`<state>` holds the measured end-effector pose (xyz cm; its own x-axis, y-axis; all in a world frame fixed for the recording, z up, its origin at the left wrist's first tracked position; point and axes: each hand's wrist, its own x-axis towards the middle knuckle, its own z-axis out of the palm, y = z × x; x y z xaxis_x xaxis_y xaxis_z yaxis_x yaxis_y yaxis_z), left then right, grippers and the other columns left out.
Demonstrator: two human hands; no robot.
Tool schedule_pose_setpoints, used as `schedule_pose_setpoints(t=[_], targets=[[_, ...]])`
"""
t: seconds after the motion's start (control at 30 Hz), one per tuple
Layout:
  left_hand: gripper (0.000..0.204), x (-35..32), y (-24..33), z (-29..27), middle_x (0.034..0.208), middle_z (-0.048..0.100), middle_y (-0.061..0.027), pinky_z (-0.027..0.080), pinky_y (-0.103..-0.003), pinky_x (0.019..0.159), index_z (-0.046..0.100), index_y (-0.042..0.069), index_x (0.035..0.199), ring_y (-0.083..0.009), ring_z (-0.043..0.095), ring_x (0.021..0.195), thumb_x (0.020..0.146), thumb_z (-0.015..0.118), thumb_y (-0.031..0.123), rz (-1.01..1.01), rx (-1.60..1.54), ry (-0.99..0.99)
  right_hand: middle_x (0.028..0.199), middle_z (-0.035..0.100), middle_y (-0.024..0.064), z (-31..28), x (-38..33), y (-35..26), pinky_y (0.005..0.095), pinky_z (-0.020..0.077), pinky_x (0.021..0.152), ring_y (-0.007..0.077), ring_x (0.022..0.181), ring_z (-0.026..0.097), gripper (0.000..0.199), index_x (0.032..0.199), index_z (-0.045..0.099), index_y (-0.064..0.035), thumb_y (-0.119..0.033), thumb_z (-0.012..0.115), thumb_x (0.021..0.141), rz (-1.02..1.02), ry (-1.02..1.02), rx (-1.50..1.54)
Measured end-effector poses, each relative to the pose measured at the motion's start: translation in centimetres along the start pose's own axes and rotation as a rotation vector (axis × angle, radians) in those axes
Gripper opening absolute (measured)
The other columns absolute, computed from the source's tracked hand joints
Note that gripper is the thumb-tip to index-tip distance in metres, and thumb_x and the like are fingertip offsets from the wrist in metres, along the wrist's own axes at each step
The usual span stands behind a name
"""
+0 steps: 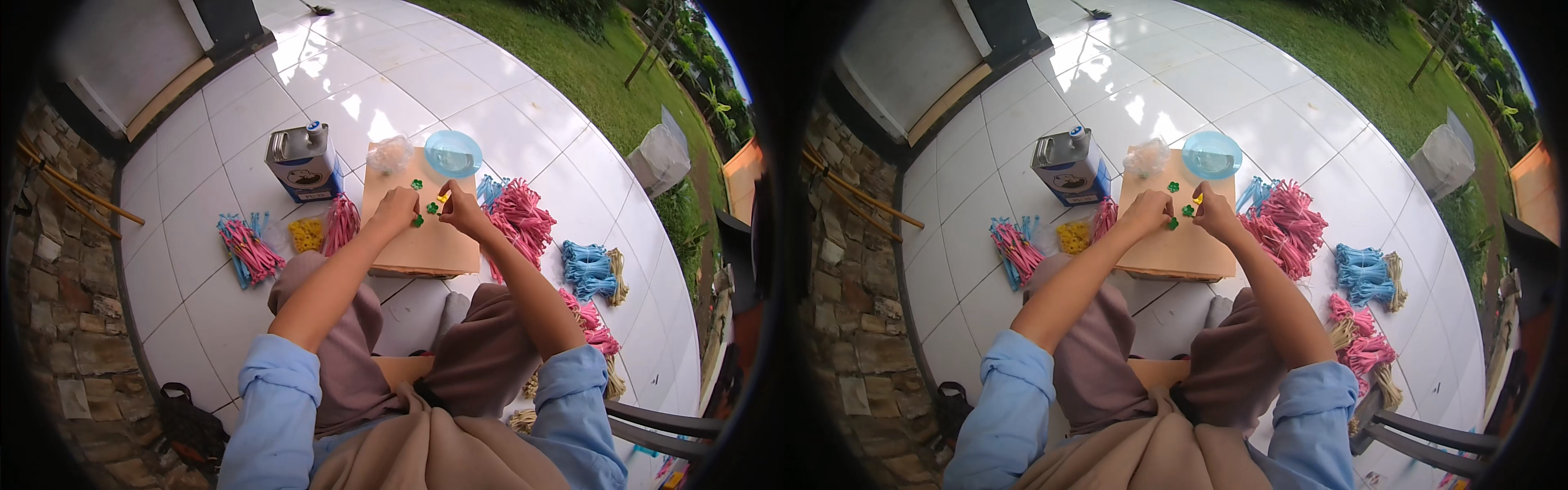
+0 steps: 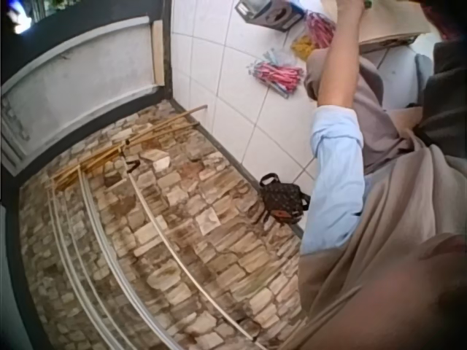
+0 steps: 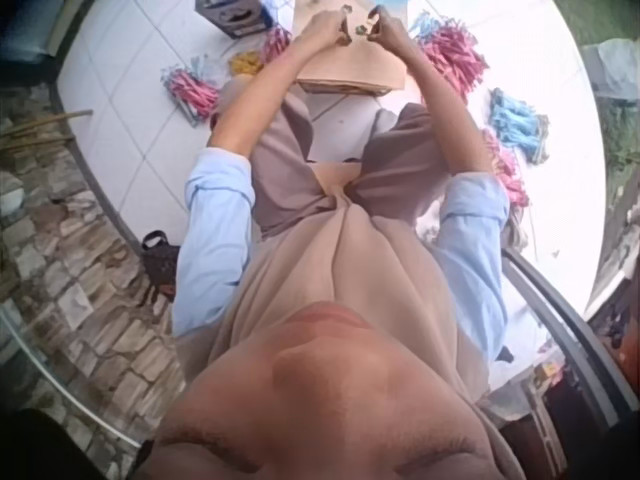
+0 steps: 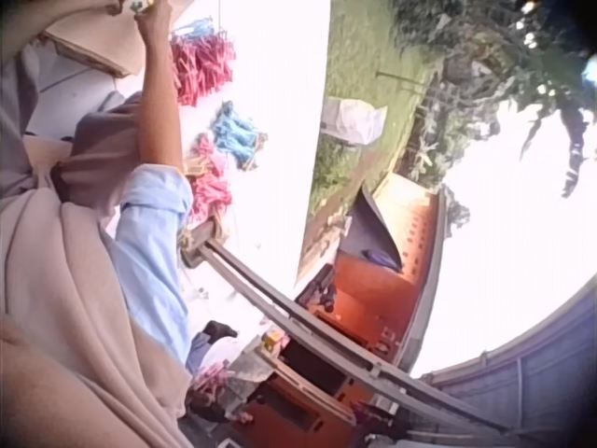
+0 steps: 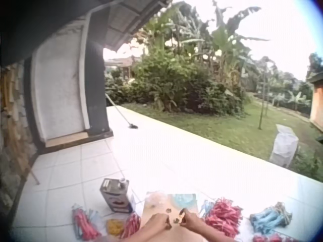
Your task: The person applies adhesive to various small shoe components using a finger, then places the components onto a flat surface.
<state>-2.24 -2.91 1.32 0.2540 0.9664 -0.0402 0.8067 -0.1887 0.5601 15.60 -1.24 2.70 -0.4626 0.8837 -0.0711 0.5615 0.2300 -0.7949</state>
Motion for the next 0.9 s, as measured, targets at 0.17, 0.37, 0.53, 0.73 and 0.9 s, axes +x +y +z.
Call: schedule_pose_setpoints(t=[0.17, 0.37, 0.53, 0.73, 0.9], targets=[[0.009, 0.0, 1.2, -1.4, 0.075, 0.064, -0.0114, 0.049, -0.034, 0.067, 0.064, 0.004, 0.075, -0.0264, 0.063, 0.074, 0.069, 0.067, 0.009, 0.018, 0.080, 0.072, 0.070, 0.056, 0.0175, 2.1, 0.0, 0.7, 0.0412, 0.0442, 0.060, 0.0342, 0.069, 0.059, 0.043, 0.096, 0.037, -0.0032, 0.008, 0.061, 0.063, -0.266, -0.041, -0.230], [0.021, 0.9, -0.7, -5.9, 0.094, 0.057, -0.0172, 0.047, -0.037, 0.072, 0.061, 0.008, 0.089, -0.0309, 0.059, 0.082, 0.075, 0.063, 0.024, -0.219, 0.051, 0.401, 0.069, 0.061, 0.0156, -1.3, 0.9, -1.2, 0.0350, 0.0487, 0.059, 0.0285, 0.064, 0.062, 0.035, 0.098, 0.041, -0.0007, 0.001, 0.062, 0.070, -0.156, 0.008, -0.074], [0.044, 1.7, -5.5, -4.7, 0.125, 0.030, -0.0275, 0.042, -0.041, 0.086, 0.051, 0.020, 0.116, -0.0415, 0.047, 0.103, 0.075, 0.063, 0.032, -0.318, -0.097, 0.412, 0.097, 0.058, 0.0198, -0.3, 3.2, -2.1, 0.0338, 0.0499, 0.068, 0.0254, 0.073, 0.063, 0.037, 0.108, 0.040, 0.0003, -0.004, 0.058, 0.076, 0.003, 0.193, 0.139], [0.042, 2.3, -5.8, -4.0, 0.110, 0.054, -0.0217, 0.041, -0.037, 0.090, 0.062, 0.011, 0.105, -0.0328, 0.052, 0.105, 0.071, 0.065, 0.033, -0.219, -0.386, 0.259, 0.124, 0.041, 0.0223, 4.1, 7.9, -4.2, 0.0376, 0.0308, 0.098, 0.0335, 0.120, 0.038, 0.054, 0.124, 0.033, 0.0000, -0.004, 0.057, 0.077, -0.181, 0.332, 0.180], [0.027, -1.6, -9.8, -9.8, 0.095, 0.060, -0.0189, 0.045, -0.035, 0.080, 0.068, 0.007, 0.086, -0.0283, 0.057, 0.093, 0.070, 0.066, 0.028, -0.269, -0.455, 0.443, 0.128, 0.040, 0.0155, 9.3, 10.0, -8.7, 0.0401, 0.0385, 0.092, 0.0292, 0.112, 0.045, 0.051, 0.126, 0.029, -0.0063, -0.005, 0.053, 0.080, -0.308, 0.348, 0.184]])
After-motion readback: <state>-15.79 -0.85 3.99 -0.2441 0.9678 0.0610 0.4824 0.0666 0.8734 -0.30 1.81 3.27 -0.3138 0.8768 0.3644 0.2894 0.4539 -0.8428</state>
